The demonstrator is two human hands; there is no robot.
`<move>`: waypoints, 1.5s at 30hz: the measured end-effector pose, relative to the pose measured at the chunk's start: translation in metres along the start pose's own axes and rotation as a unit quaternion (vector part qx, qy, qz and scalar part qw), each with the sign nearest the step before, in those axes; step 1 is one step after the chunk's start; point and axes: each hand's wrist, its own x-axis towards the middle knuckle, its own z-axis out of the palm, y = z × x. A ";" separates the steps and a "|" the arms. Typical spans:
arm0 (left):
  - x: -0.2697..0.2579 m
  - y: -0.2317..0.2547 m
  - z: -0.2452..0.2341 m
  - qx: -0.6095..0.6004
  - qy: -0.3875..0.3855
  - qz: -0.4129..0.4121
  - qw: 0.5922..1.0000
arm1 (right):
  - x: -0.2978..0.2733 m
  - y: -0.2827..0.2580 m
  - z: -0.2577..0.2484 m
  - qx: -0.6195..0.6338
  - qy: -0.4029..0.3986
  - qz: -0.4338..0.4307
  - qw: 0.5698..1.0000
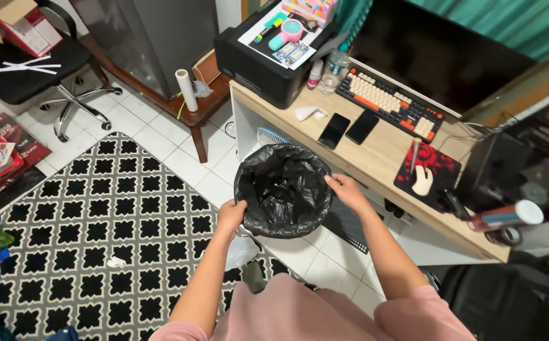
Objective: Sorting through a cardboard box and a small trash bin to organize or discard items.
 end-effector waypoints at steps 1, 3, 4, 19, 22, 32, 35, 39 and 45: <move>0.007 0.008 -0.002 0.000 0.000 -0.002 1.000 | 0.013 -0.003 0.003 0.000 -0.001 0.002 1.000; 0.017 0.022 -0.004 0.012 0.011 -0.017 1.000 | 0.034 -0.005 0.006 0.013 -0.014 0.011 1.000; 0.023 0.026 -0.005 0.012 0.012 -0.020 1.000 | 0.044 -0.011 0.008 0.013 -0.016 0.013 1.000; 0.091 0.008 0.013 -0.010 0.087 -0.039 0.995 | 0.175 -0.005 -0.006 0.035 -0.057 0.019 0.998; 0.103 0.011 0.019 0.015 0.103 -0.045 0.994 | 0.207 -0.005 -0.018 0.047 -0.034 -0.030 0.998; 0.145 0.063 0.026 0.153 0.147 -0.006 0.977 | 0.310 0.036 -0.037 -0.294 0.060 -0.248 0.921; 0.147 0.076 0.029 0.143 0.147 -0.006 0.979 | 0.311 0.030 -0.034 -0.393 0.020 -0.234 0.889; 0.154 0.079 0.025 0.137 0.135 -0.005 0.981 | 0.310 0.027 -0.033 -0.426 -0.019 -0.133 0.895; 0.161 0.085 0.022 0.165 0.126 0.015 0.978 | 0.312 0.043 -0.050 -0.331 0.062 -0.193 0.922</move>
